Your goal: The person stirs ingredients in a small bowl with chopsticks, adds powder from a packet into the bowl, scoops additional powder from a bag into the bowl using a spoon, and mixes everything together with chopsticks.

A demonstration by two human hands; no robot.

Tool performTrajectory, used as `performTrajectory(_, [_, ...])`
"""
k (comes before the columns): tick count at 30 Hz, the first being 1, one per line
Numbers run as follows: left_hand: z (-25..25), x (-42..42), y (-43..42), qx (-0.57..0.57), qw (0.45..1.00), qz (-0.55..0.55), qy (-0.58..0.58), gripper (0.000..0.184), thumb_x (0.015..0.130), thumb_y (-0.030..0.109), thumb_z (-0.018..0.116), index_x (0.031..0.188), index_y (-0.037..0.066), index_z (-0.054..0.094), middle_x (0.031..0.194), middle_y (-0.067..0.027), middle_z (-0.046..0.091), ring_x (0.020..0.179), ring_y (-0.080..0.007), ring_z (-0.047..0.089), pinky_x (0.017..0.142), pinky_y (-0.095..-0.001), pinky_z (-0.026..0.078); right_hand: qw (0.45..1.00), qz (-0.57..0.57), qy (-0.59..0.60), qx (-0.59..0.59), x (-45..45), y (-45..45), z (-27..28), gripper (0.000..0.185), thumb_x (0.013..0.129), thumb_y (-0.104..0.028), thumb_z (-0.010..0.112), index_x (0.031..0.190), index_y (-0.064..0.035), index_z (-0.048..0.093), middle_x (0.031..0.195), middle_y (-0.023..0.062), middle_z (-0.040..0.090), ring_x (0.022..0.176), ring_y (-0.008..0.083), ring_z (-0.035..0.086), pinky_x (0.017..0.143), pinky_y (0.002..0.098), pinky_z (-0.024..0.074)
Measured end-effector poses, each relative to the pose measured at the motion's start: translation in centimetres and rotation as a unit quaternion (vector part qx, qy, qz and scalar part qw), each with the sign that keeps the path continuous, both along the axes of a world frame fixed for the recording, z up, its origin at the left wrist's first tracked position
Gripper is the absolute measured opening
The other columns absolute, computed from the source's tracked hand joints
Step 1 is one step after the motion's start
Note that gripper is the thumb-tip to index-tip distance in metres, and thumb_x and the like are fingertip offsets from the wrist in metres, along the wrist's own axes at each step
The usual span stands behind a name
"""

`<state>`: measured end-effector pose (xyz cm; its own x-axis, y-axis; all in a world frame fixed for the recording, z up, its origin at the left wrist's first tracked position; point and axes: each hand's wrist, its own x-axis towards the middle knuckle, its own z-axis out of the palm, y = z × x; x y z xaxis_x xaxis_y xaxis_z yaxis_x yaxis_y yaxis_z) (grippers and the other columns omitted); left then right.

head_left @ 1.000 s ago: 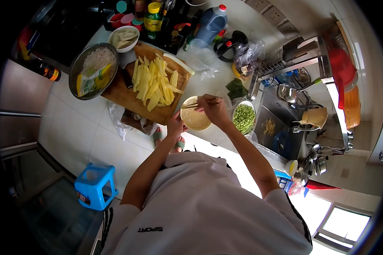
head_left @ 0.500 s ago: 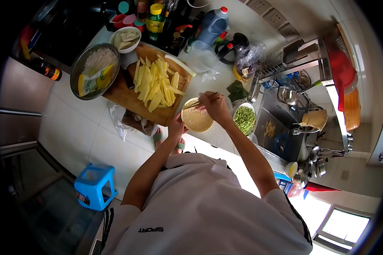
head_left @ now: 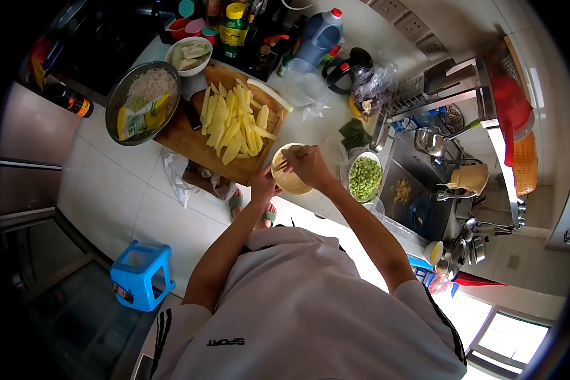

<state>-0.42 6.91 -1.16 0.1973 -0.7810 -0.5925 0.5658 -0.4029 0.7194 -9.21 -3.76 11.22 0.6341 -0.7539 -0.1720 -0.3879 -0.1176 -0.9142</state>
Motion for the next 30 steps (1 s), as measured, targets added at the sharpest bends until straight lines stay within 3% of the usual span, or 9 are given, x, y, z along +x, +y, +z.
performTrajectory(1, [-0.4,0.0,0.0,-0.008,1.000,-0.004,-0.003,0.053,0.088,-0.001,0.048,0.139,0.011,0.037,0.114,-0.0077,0.056,0.092,-0.0209,0.063,0.075,-0.0363,0.058,0.992,0.057,0.030,-0.109,0.2,-0.6,0.0,0.028,0.090,-0.015,0.056,0.074,0.0069,0.062,0.059,0.0143,0.064,0.051,0.0164,0.063,0.050,0.0284,0.0480])
performTrajectory(4, [-0.8,-0.2,0.1,-0.013,1.000,0.002,-0.009,0.054,0.087,-0.002,0.047,0.139,0.011,0.036,0.113,-0.0086,0.055,0.088,-0.0221,0.064,0.072,-0.0361,0.059,0.997,0.046,0.061,-0.028,0.6,-3.6,1.4,0.030,0.093,-0.018,0.056,0.085,0.0102,0.063,0.071,0.0151,0.067,0.061,0.0177,0.067,0.056,0.0271,0.0553])
performTrajectory(8, [1.2,-0.6,-0.3,0.008,0.999,0.015,-0.029,0.057,0.084,-0.005,0.045,0.138,0.012,0.038,0.111,-0.0098,0.055,0.083,-0.0234,0.065,0.066,-0.0343,0.059,0.991,-0.091,-0.023,0.096,-3.4,-9.6,-1.3,0.032,0.092,-0.019,0.055,0.085,0.0109,0.061,0.074,0.0200,0.066,0.063,0.0242,0.068,0.057,0.0312,0.0590])
performTrajectory(14, [0.9,-1.3,-0.9,0.024,0.998,0.038,-0.045,0.061,0.080,-0.009,0.044,0.138,0.011,0.038,0.114,-0.0114,0.054,0.088,-0.0244,0.063,0.065,-0.0338,0.059,0.968,-0.206,-0.018,0.139,-9.6,-9.4,-0.8,0.034,0.093,-0.019,0.054,0.084,0.0138,0.057,0.073,0.0232,0.065,0.064,0.0288,0.069,0.054,0.0317,0.0596])
performTrajectory(17, [-0.2,-1.7,-0.9,0.033,0.997,0.056,-0.049,0.063,0.080,-0.010,0.045,0.139,0.011,0.036,0.118,-0.0124,0.050,0.094,-0.0257,0.062,0.066,-0.0343,0.059,0.952,-0.264,-0.023,0.156,-11.3,-6.6,-0.8,0.032,0.092,-0.020,0.055,0.081,0.0096,0.057,0.073,0.0211,0.065,0.060,0.0260,0.068,0.053,0.0323,0.0592])
performTrajectory(22, [0.7,-1.8,-0.9,0.036,0.997,0.054,-0.038,0.062,0.080,-0.010,0.044,0.138,0.011,0.038,0.119,-0.0122,0.050,0.095,-0.0261,0.062,0.067,-0.0341,0.060,0.951,-0.259,-0.076,0.149,-10.4,-0.3,-2.8,0.029,0.094,-0.017,0.053,0.084,0.0099,0.059,0.074,0.0208,0.066,0.059,0.0238,0.068,0.052,0.0320,0.0581])
performTrajectory(23, [0.8,-1.7,-1.0,0.029,0.998,0.050,-0.029,0.062,0.080,-0.010,0.044,0.137,0.011,0.039,0.118,-0.0117,0.050,0.094,-0.0257,0.063,0.067,-0.0340,0.060,0.951,-0.222,-0.102,0.192,-9.8,0.1,-3.6,0.025,0.093,-0.015,0.054,0.089,0.0092,0.061,0.078,0.0179,0.067,0.064,0.0224,0.068,0.055,0.0300,0.0578])
performTrajectory(27, [1.4,-1.3,-0.9,0.026,0.999,0.043,-0.018,0.058,0.079,-0.010,0.042,0.132,0.012,0.044,0.114,-0.0096,0.053,0.091,-0.0241,0.063,0.067,-0.0337,0.059,0.964,-0.173,-0.115,0.165,-8.0,-0.7,-2.5,0.020,0.092,-0.011,0.056,0.100,0.0056,0.064,0.083,0.0138,0.068,0.075,0.0206,0.069,0.066,0.0264,0.0570])
performTrajectory(30, [1.7,-1.3,-0.8,0.024,0.999,0.047,-0.012,0.056,0.079,-0.010,0.042,0.130,0.012,0.046,0.112,-0.0089,0.054,0.090,-0.0232,0.063,0.067,-0.0336,0.059,0.985,-0.150,-0.034,0.082,-9.2,-2.1,0.7,0.016,0.089,-0.010,0.059,0.091,0.0040,0.067,0.079,0.0108,0.069,0.070,0.0155,0.068,0.061,0.0250,0.0552])
